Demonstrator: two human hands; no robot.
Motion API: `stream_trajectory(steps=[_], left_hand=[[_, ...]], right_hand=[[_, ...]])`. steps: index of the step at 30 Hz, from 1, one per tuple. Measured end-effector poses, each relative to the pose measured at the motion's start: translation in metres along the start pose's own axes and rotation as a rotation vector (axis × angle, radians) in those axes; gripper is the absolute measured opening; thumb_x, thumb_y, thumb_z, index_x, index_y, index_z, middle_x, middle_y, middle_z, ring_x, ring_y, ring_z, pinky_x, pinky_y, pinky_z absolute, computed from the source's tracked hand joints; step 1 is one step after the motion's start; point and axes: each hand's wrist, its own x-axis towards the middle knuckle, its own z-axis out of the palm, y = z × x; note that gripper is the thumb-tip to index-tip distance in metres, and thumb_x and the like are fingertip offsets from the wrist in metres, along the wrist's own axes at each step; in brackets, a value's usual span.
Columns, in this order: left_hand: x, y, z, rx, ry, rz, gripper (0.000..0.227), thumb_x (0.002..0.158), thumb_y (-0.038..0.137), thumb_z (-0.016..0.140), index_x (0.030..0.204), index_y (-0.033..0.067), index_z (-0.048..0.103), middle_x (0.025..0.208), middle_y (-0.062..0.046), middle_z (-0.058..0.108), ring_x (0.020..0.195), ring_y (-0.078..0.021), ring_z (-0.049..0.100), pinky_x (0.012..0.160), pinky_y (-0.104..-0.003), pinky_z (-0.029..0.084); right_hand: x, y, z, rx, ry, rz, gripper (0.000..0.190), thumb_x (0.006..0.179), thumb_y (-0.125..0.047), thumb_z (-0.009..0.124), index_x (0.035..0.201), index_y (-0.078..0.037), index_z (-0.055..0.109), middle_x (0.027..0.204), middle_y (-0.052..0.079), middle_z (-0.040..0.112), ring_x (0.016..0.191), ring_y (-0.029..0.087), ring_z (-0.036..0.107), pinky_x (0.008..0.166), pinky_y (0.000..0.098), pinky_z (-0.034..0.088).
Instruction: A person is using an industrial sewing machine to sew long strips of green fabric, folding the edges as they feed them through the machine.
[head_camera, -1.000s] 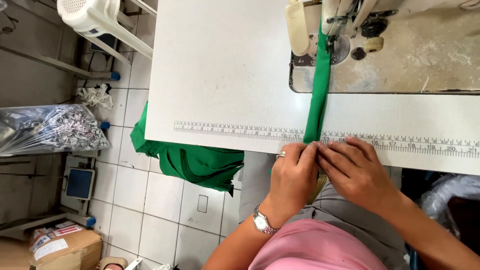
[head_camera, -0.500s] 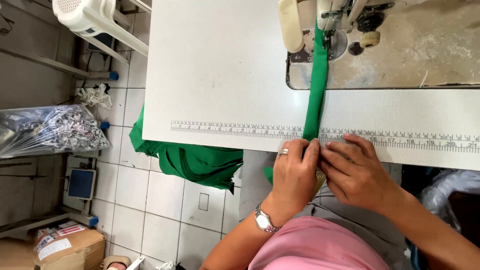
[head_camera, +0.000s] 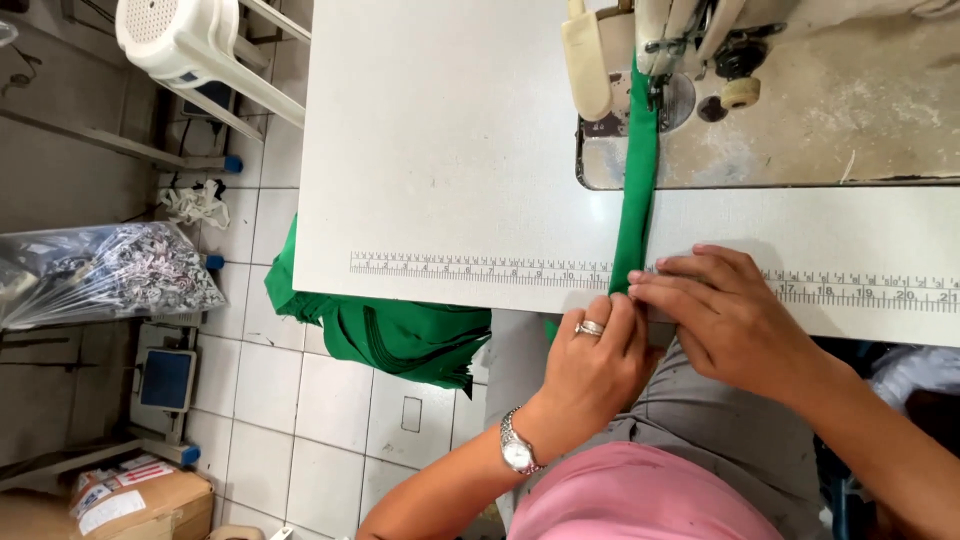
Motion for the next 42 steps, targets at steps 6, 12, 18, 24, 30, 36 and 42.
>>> stream_trajectory(steps=[6, 12, 18, 24, 30, 36, 42], left_hand=[[-0.002, -0.015, 0.005, -0.157, -0.02, 0.021, 0.019, 0.102, -0.004, 0.054, 0.116, -0.0071, 0.067, 0.092, -0.011, 0.054, 0.084, -0.0289, 0.058, 0.071, -0.039, 0.053], [0.003, -0.029, 0.008, -0.693, -0.003, -0.215, 0.029, 0.091, -0.005, 0.057, 0.117, 0.0046, 0.066, 0.098, -0.01, 0.064, 0.086, -0.0317, 0.061, 0.07, -0.042, 0.052], [0.041, -0.081, -0.009, -1.074, -0.132, -0.116, 0.014, 0.084, 0.012, 0.074, 0.098, 0.011, 0.075, 0.08, -0.01, 0.071, 0.074, -0.0311, 0.073, 0.066, -0.036, 0.06], [0.102, -0.119, 0.053, -0.372, 0.054, 0.471, 0.02, 0.104, 0.006, 0.054, 0.115, 0.0115, 0.07, 0.115, -0.005, 0.069, 0.11, -0.0255, 0.066, 0.081, -0.036, 0.052], [0.126, -0.143, 0.086, -0.307, -0.044, 0.704, 0.011, 0.099, 0.014, 0.059, 0.093, 0.0159, 0.069, 0.093, 0.0, 0.062, 0.107, -0.0238, 0.058, 0.083, -0.037, 0.044], [0.139, -0.14, 0.08, -0.285, -0.206, 0.745, 0.01, 0.084, 0.02, 0.076, 0.093, 0.0187, 0.071, 0.096, 0.004, 0.056, 0.106, -0.0238, 0.052, 0.088, -0.041, 0.043], [0.151, -0.141, 0.079, -0.367, -0.42, 0.741, 0.01, 0.085, 0.024, 0.074, 0.088, 0.0231, 0.065, 0.097, 0.004, 0.05, 0.108, -0.0309, 0.049, 0.079, -0.045, 0.041]], right_hand=[[0.009, 0.004, -0.001, 0.036, 0.058, 0.037, 0.024, 0.099, -0.013, 0.063, 0.122, -0.018, 0.071, 0.114, -0.006, 0.072, 0.11, 0.024, 0.063, 0.092, 0.0447, 0.046], [0.024, 0.004, 0.002, 0.076, 0.241, -0.036, 0.019, 0.096, -0.007, 0.072, 0.114, -0.007, 0.073, 0.107, -0.001, 0.073, 0.098, 0.025, 0.064, 0.091, 0.0422, 0.048], [0.015, 0.004, 0.018, 0.04, 0.325, 0.061, 0.012, 0.091, -0.009, 0.072, 0.093, -0.018, 0.079, 0.096, -0.006, 0.075, 0.101, 0.022, 0.068, 0.096, 0.0405, 0.053], [0.02, 0.001, 0.017, 0.011, 0.258, 0.081, 0.012, 0.091, -0.011, 0.069, 0.089, -0.022, 0.075, 0.098, -0.003, 0.07, 0.126, 0.03, 0.062, 0.12, 0.0569, 0.034], [0.018, 0.003, 0.01, 0.066, 0.2, 0.09, 0.013, 0.09, -0.01, 0.069, 0.084, -0.021, 0.073, 0.091, -0.001, 0.068, 0.124, 0.032, 0.063, 0.125, 0.0593, 0.021], [0.023, 0.003, 0.007, 0.072, 0.168, 0.088, 0.013, 0.088, -0.009, 0.07, 0.085, -0.021, 0.072, 0.083, 0.0, 0.064, 0.121, 0.032, 0.065, 0.124, 0.065, 0.015], [0.025, 0.004, 0.007, 0.05, 0.139, 0.08, 0.011, 0.09, -0.01, 0.068, 0.087, -0.02, 0.07, 0.083, 0.0, 0.063, 0.118, 0.027, 0.065, 0.121, 0.0676, 0.016]])
